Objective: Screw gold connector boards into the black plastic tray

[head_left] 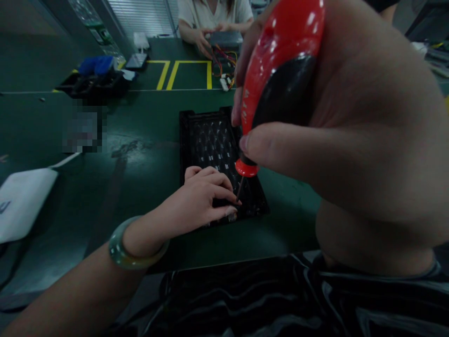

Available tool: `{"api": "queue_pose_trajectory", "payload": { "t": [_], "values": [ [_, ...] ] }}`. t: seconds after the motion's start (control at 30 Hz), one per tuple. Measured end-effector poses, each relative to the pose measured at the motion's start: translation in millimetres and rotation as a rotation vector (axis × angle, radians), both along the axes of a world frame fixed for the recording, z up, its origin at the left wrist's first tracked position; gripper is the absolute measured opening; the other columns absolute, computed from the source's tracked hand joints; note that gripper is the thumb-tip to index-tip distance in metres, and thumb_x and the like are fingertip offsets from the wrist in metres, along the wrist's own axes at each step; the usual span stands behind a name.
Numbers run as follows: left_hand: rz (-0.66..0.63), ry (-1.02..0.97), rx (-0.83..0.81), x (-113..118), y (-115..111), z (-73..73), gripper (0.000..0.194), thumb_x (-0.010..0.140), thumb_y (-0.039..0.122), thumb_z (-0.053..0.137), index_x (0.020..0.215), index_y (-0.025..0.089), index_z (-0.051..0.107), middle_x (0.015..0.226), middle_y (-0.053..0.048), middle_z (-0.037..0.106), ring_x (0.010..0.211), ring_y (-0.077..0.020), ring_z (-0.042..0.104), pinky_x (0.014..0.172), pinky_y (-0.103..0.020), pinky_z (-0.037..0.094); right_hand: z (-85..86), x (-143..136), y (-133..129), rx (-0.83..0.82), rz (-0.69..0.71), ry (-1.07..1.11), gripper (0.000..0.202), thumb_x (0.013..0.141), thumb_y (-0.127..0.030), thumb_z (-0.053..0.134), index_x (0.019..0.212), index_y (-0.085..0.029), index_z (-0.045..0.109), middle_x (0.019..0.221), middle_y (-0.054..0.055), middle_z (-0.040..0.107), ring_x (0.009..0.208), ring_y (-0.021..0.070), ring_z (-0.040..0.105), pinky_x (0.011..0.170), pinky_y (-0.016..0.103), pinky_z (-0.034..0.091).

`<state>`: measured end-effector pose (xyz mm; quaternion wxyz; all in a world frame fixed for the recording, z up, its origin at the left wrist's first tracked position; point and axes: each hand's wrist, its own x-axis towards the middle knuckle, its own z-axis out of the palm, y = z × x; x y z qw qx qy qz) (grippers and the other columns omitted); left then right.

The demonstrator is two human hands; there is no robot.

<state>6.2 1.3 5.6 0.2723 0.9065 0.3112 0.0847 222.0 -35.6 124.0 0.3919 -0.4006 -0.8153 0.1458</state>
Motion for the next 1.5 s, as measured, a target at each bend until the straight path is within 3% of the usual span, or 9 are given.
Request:
{"api": "queue_pose_trajectory", "payload": {
  "t": [0.23,0.4,0.53,0.7,0.87,1.1,1.27,1.4,1.5],
  "values": [
    [0.020,-0.031,-0.028,1,-1,3.7,0.023,0.094,0.048,0.068,0.104,0.034,0.084,0.102,-0.003,0.076,0.114,-0.0283,0.059,0.102,-0.046,0.041,0.4,0,2,-0.008,0.070,-0.081,0.025,0.091,-0.027,0.055,0.110,-0.030,0.040,0.115,0.000,0.055,0.108,0.0210,0.062,0.089,0.038,0.051],
    [0.050,-0.047,-0.047,2,-3,2.8,0.024,0.093,0.050,0.067,0.101,0.036,0.084,0.098,-0.003,0.076,0.115,-0.0291,0.057,0.101,-0.046,0.042,6.8,-8,7,-0.036,-0.004,-0.090,0.026,0.080,-0.023,0.056,0.100,-0.032,0.041,0.100,0.002,0.058,0.097,0.0276,0.057,0.078,0.040,0.043],
    [0.062,-0.046,-0.070,3,-4,4.6,0.020,0.093,0.047,0.069,0.098,0.034,0.084,0.102,-0.002,0.075,0.114,-0.0285,0.058,0.101,-0.045,0.041,4.9,-12,11,-0.096,0.004,-0.053,0.032,0.076,-0.013,0.062,0.094,-0.032,0.044,0.095,-0.001,0.056,0.084,0.0236,0.054,0.071,0.038,0.039],
    [0.074,-0.014,-0.067,4,-5,5.4,0.017,0.092,0.043,0.072,0.101,0.033,0.083,0.102,-0.001,0.076,0.114,-0.0277,0.059,0.100,-0.043,0.041,-1.6,-12,16,-0.110,0.037,-0.084,0.023,0.076,-0.018,0.062,0.084,-0.030,0.044,0.088,0.000,0.053,0.075,0.0220,0.048,0.062,0.039,0.037],
    [0.081,-0.018,-0.064,3,-6,5.5,0.018,0.091,0.044,0.072,0.099,0.032,0.083,0.100,-0.001,0.076,0.113,-0.0281,0.060,0.100,-0.043,0.041,-3.2,-12,19,-0.111,0.083,-0.086,0.023,0.073,-0.020,0.062,0.084,-0.031,0.046,0.087,0.001,0.054,0.073,0.0236,0.047,0.060,0.041,0.036],
    [0.071,-0.006,-0.043,4,-5,6.4,0.022,0.092,0.048,0.070,0.098,0.031,0.083,0.101,-0.001,0.076,0.113,-0.0274,0.059,0.101,-0.044,0.041,-0.9,-13,17,-0.131,0.027,-0.115,0.023,0.075,-0.019,0.061,0.087,-0.032,0.046,0.089,0.001,0.054,0.076,0.0239,0.048,0.063,0.042,0.038],
    [0.068,-0.002,-0.046,3,-5,4.4,0.021,0.092,0.047,0.070,0.100,0.031,0.083,0.106,-0.001,0.076,0.112,-0.0263,0.059,0.100,-0.042,0.042,0.2,-9,17,-0.159,0.113,-0.120,0.029,0.077,-0.017,0.064,0.097,-0.032,0.050,0.097,0.000,0.058,0.083,0.0239,0.054,0.069,0.042,0.043],
    [0.062,-0.027,-0.058,1,-4,1.9,0.022,0.093,0.047,0.069,0.099,0.031,0.082,0.106,-0.001,0.075,0.114,-0.0269,0.057,0.104,-0.045,0.041,11.1,2,17,-0.187,0.376,-0.153,0.040,0.078,-0.012,0.069,0.107,-0.035,0.053,0.105,-0.004,0.062,0.095,0.0198,0.061,0.078,0.032,0.052],
    [0.034,-0.042,-0.057,0,-3,-0.1,0.023,0.092,0.047,0.069,0.101,0.029,0.082,0.106,-0.003,0.075,0.115,-0.0273,0.056,0.106,-0.046,0.040,17.8,10,16,-0.175,0.498,-0.204,0.034,0.086,-0.015,0.068,0.107,-0.037,0.057,0.104,-0.005,0.064,0.098,0.0178,0.062,0.081,0.029,0.054]
  ]
}}
